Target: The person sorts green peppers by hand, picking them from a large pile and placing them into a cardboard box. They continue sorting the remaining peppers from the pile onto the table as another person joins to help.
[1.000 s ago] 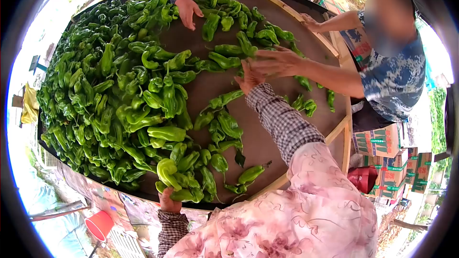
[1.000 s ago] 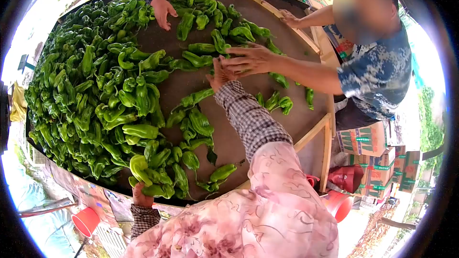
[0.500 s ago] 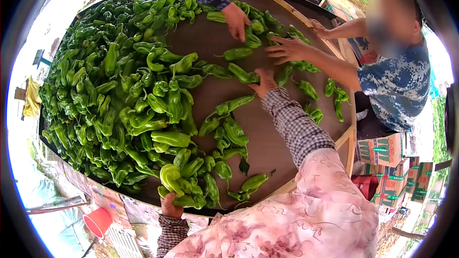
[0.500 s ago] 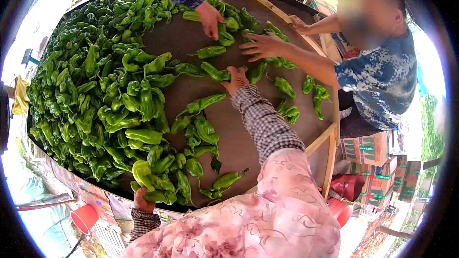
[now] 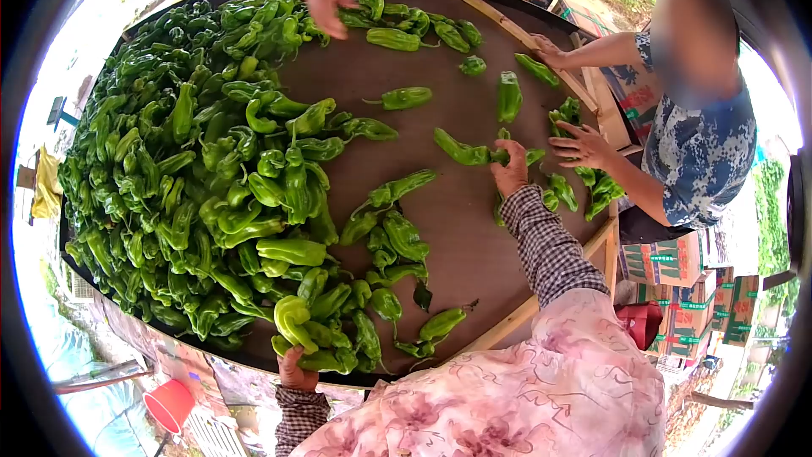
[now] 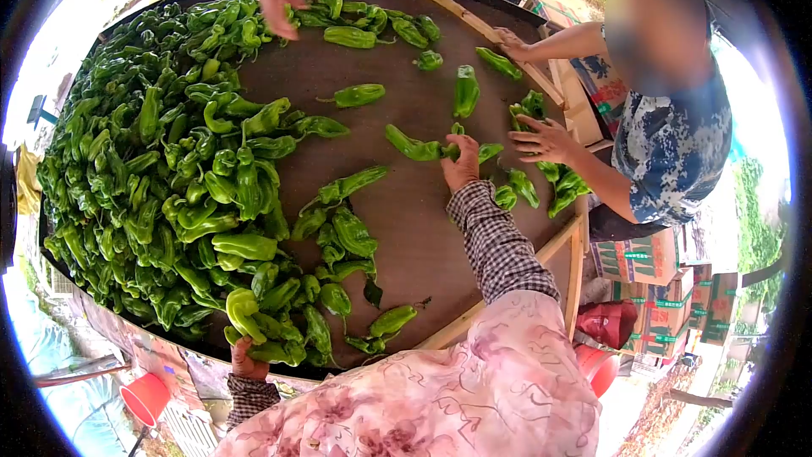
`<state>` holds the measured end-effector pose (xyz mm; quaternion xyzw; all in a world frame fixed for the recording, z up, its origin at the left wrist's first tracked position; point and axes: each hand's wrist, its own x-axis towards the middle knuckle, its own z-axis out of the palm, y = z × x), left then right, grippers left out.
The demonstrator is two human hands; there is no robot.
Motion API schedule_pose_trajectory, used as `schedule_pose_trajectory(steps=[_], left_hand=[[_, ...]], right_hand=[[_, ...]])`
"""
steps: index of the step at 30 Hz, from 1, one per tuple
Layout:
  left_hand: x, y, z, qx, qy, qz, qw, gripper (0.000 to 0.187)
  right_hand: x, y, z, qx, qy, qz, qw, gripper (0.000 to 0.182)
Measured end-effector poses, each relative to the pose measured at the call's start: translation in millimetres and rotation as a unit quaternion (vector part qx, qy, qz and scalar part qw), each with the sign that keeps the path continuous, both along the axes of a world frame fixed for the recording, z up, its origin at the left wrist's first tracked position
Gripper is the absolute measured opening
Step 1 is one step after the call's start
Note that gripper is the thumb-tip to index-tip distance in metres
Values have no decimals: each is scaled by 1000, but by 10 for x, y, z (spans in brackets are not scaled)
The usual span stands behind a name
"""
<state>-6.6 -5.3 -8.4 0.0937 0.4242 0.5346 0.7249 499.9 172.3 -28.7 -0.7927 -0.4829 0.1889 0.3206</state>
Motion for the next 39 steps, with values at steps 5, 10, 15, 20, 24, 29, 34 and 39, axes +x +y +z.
schedule_pose_trajectory(steps=[5, 10, 15, 20, 24, 29, 34, 39], left_hand=[[8, 8, 11, -1, 5, -7, 1000, 53], [-38, -18, -55, -5, 5, 0, 1000, 52], [-14, -5, -22, 8, 3, -4, 1000, 49], [12, 7, 0, 1, -6, 7, 1000, 50], [27, 10, 17, 1, -14, 12, 1000, 51], [-11, -11, -42, 19, 9, -7, 1000, 54], [68, 8, 82, 9, 1, 12, 1000, 52], [149, 37, 158, 24, -21, 30, 999, 51]], right_hand=[[84, -89, -90, 193, 391, -88, 895, 65], [174, -199, -151, 182, 575, -46, 796, 63], [286, -189, -295, 191, 542, -52, 817, 51], [202, -58, -60, 152, 496, -62, 852, 39], [-314, 306, 497, 96, 380, -53, 918, 34], [-789, 961, 718, 66, 109, 58, 990, 36], [-962, 1632, 919, -22, -270, 232, 934, 34], [-772, 2078, 941, -319, -377, 290, 820, 26]])
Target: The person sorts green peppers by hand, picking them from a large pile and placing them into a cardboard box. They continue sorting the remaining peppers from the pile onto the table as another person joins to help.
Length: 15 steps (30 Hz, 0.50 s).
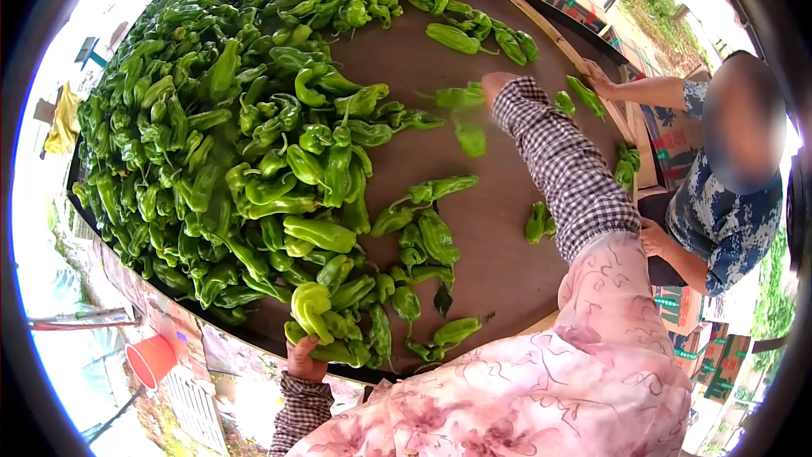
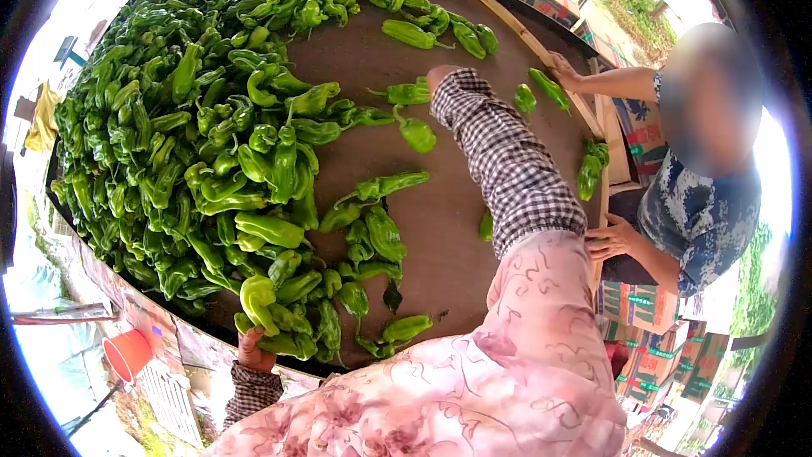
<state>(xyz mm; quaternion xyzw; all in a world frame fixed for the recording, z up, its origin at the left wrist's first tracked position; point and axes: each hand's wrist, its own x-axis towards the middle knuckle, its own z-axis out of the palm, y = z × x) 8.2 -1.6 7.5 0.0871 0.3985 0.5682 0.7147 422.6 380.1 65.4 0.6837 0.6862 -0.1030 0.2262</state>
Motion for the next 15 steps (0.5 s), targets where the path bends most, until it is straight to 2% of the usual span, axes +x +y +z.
schedule_pose_trajectory(steps=[1, 2, 4, 6, 7, 9, 12, 13, 15], left_hand=[[-9, -1, -17, -1, 0, 3, 1000, 51], [-15, -4, -33, 1, -2, 0, 1000, 51], [-18, 10, -26, 2, -2, -6, 1000, 51], [-15, 40, 36, -3, -5, -13, 1000, 51], [-19, 45, 19, -1, -1, -12, 1000, 51], [-45, 22, -35, 0, 18, -6, 1000, 51], [-29, 31, -23, -6, 4, -11, 1000, 52], [-18, 37, -11, -4, 7, -9, 1000, 53], [-33, 39, -53, 0, 5, -8, 1000, 54]], right_hand=[[-119, -51, 114, 16, -4, -8, 1000, 32], [-193, 13, -56, 15, -3, -6, 1000, 32], [-362, 120, -463, 176, 206, 24, 962, 42], [-821, -163, -333, 174, 141, 105, 969, 56], [-876, -198, -424, 176, 145, 105, 968, 56], [-967, -204, -778, 157, 151, 83, 973, 66], [-726, -7, -1219, 105, 164, 104, 975, 71], [-770, -131, -900, -4, 70, 107, 992, 55], [-713, -313, -601, -34, 68, 84, 994, 58]])
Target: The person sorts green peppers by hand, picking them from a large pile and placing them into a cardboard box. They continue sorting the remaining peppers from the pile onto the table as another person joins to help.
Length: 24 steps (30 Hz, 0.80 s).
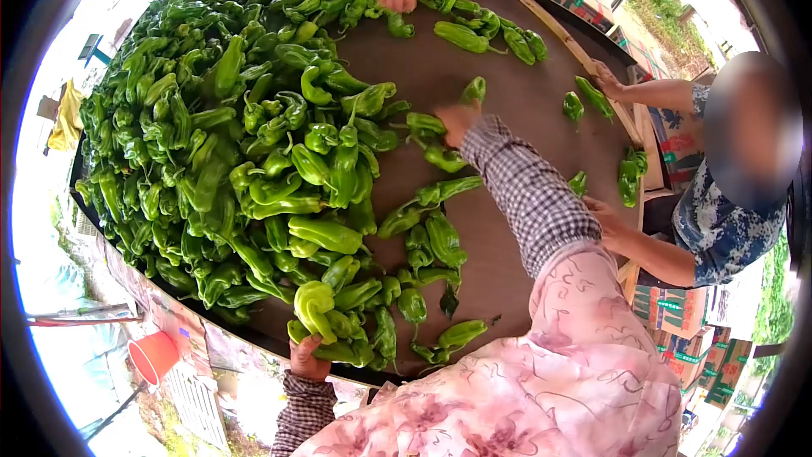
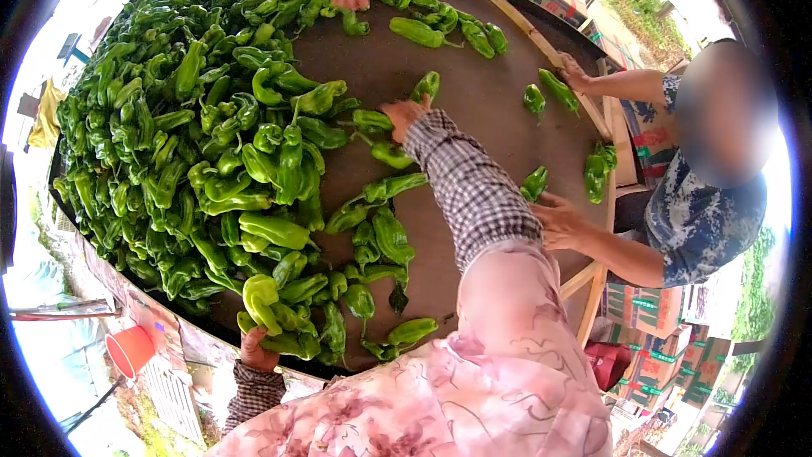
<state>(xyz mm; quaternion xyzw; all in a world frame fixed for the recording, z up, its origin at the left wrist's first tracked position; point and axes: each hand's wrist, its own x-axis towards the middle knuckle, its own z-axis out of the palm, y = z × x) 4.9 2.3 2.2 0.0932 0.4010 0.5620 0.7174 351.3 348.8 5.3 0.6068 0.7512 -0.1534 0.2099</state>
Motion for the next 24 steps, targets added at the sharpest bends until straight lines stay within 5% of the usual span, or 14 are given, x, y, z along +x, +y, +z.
schedule_pose_trajectory(steps=[6, 10, 12, 15, 18, 20, 24], left_hand=[[-27, 14, 18, -8, 6, -15, 1000, 55], [-46, 24, 1, -9, 0, -27, 1000, 55], [-40, 33, 3, -10, 0, -9, 1000, 54], [-55, 38, -32, 4, -1, -9, 1000, 53], [-62, 50, -30, -7, -5, -7, 1000, 52], [-68, 51, -42, -10, -8, -7, 1000, 52], [-48, 36, -67, -8, -5, 2, 1000, 53]], right_hand=[[691, -514, -139, 61, 206, -131, 968, 53], [960, -808, -112, 70, 169, -193, 964, 52], [890, -875, 188, 50, 36, -270, 961, 52], [762, -776, 256, 122, 29, -191, 974, 51], [267, -469, 129, 224, 212, -159, 938, 47], [-110, -183, -155, 289, 306, -31, 907, 46], [-627, 145, -525, 321, 240, 5, 916, 44]])
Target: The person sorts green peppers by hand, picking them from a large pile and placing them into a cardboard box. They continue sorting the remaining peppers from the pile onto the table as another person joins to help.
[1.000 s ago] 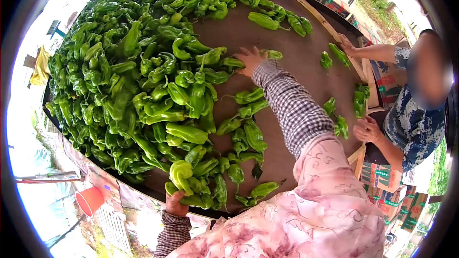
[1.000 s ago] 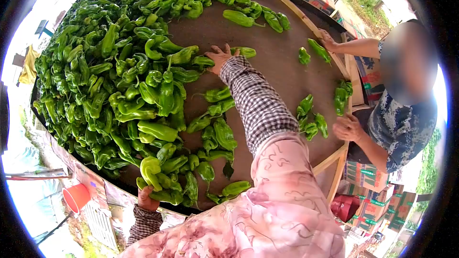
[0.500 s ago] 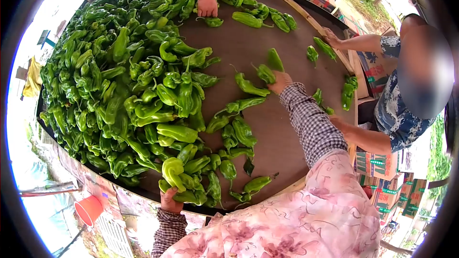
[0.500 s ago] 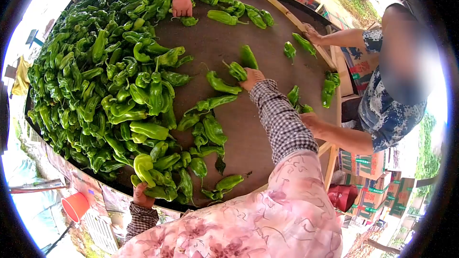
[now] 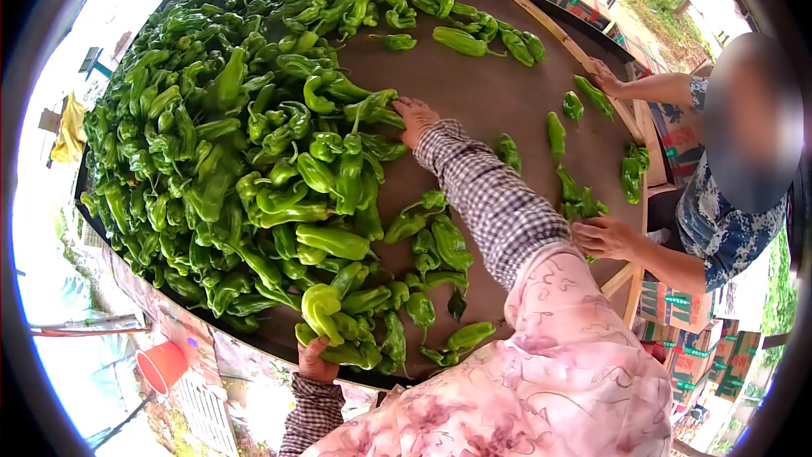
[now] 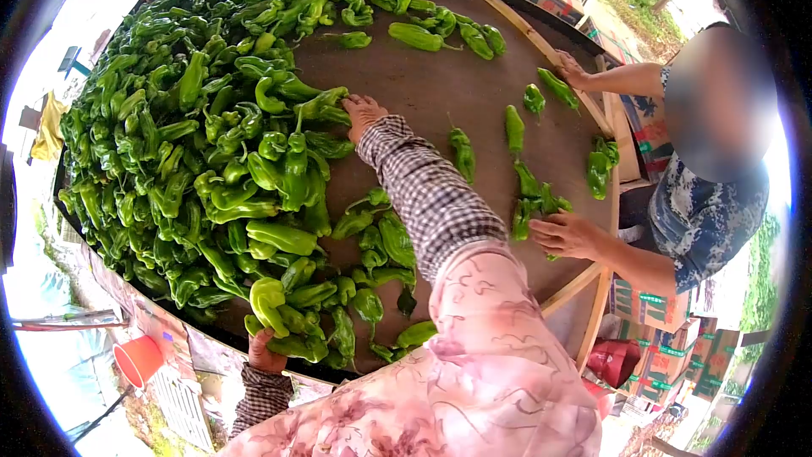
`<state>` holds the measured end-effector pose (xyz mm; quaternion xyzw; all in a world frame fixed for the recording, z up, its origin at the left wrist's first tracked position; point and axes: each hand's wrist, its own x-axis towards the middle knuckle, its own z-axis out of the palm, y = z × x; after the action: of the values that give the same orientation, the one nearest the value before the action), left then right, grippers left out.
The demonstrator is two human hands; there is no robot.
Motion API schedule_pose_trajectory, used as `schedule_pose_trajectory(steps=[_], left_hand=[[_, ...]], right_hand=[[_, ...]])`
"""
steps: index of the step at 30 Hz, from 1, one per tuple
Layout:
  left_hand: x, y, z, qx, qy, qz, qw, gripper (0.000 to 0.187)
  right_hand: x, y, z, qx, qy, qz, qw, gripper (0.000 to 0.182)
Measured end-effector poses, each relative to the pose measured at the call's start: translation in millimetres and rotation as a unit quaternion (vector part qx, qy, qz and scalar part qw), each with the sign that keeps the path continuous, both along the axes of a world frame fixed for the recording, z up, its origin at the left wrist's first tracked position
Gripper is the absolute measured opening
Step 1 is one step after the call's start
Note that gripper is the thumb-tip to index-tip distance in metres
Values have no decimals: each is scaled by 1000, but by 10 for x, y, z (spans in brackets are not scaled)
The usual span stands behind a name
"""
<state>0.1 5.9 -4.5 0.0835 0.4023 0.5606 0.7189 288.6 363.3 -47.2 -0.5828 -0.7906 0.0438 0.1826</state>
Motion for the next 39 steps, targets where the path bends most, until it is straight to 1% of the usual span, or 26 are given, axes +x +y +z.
schedule_pose_trajectory(steps=[2, 3, 5, 6, 7, 9, 10, 11, 12, 13, 14, 15, 17, 18, 22, 25, 27, 29, 30, 31, 32, 33, 34, 37, 38, 39], left_hand=[[16, -8, -1, 8, -6, 10, 1000, 53], [11, -4, 1, 7, -7, 13, 1000, 53], [15, -17, -2, 9, -11, 10, 1000, 54], [-10, -30, -26, 1, -7, 4, 1000, 54], [-24, -26, -30, 2, -12, 2, 1000, 54], [-19, -8, -22, -1, -15, -5, 1000, 53], [-8, 10, 24, -7, -9, -7, 1000, 53], [-1, 26, 55, 1, -12, -10, 1000, 52], [-15, 22, 32, 2, -1, -10, 1000, 51], [-32, 20, -2, 4, 11, -9, 1000, 50], [-36, 33, -10, 4, 10, -17, 1000, 50], [-35, 46, -11, 13, 18, -22, 1000, 49], [-74, 47, -48, 22, 26, -32, 999, 49], [-111, 50, -98, 16, 41, -44, 998, 49], [-104, 84, 40, 26, 65, -61, 996, 49], [-34, 117, 251, 58, 74, -62, 994, 51], [-22, 108, 301, 63, 34, -49, 996, 50], [59, 129, 359, 88, -23, -61, 994, 51], [95, 134, 368, 70, -34, -53, 996, 51], [144, 156, 459, 64, -98, -86, 989, 50], [185, 150, 394, 68, -121, -51, 989, 48], [212, 153, 404, 73, -149, -52, 985, 47], [180, 132, 300, 71, -148, -48, 985, 47], [92, 85, 388, 96, -191, -65, 975, 49], [17, 40, 363, 106, -172, -63, 977, 56], [-82, -33, 372, 103, -167, -50, 979, 56]], right_hand=[[-47, 70, 22, -153, 35, -37, 987, 44], [-16, 78, 41, -154, 34, -34, 987, 44], [44, -100, 515, -356, -108, -25, 928, 51], [172, -149, 475, -332, -72, -36, 940, 52], [314, -189, 421, -332, -76, -39, 939, 52], [651, -331, 343, -347, -38, -125, 929, 48], [801, -464, 409, -363, 83, -150, 916, 40], [962, -578, 378, -362, 84, -158, 915, 40], [1102, -692, 346, -379, 221, -190, 878, 35], [1236, -812, 305, -385, 355, -218, 823, 30], [1307, -984, 349, -385, 470, -201, 769, 25], [1338, -1145, 384, -381, 472, -207, 768, 25], [1263, -1464, 647, -330, 607, -262, 674, 25], [1288, -1554, 648, -327, 623, -255, 663, 31], [1285, -1827, 554, -246, 684, -190, 660, 30], [1129, -2022, 660, -238, 703, -200, 639, 28], [1001, -2163, 768, -255, 707, -217, 623, 23], [941, -2281, 746, -292, 734, -174, 588, 22], [866, -2339, 619, -284, 742, -247, 555, 18], [805, -2434, 602, -308, 736, -220, 561, 18], [749, -2483, 627, -330, 731, -187, 567, 18], [670, -2540, 628, -358, 726, -175, 561, 18], [615, -2608, 641, -368, 722, -168, 561, 19], [533, -2772, 548, -396, 713, -160, 557, 20], [515, -2814, 497, -401, 711, -165, 553, 20], [512, -2838, 435, -414, 708, -160, 550, 20]])
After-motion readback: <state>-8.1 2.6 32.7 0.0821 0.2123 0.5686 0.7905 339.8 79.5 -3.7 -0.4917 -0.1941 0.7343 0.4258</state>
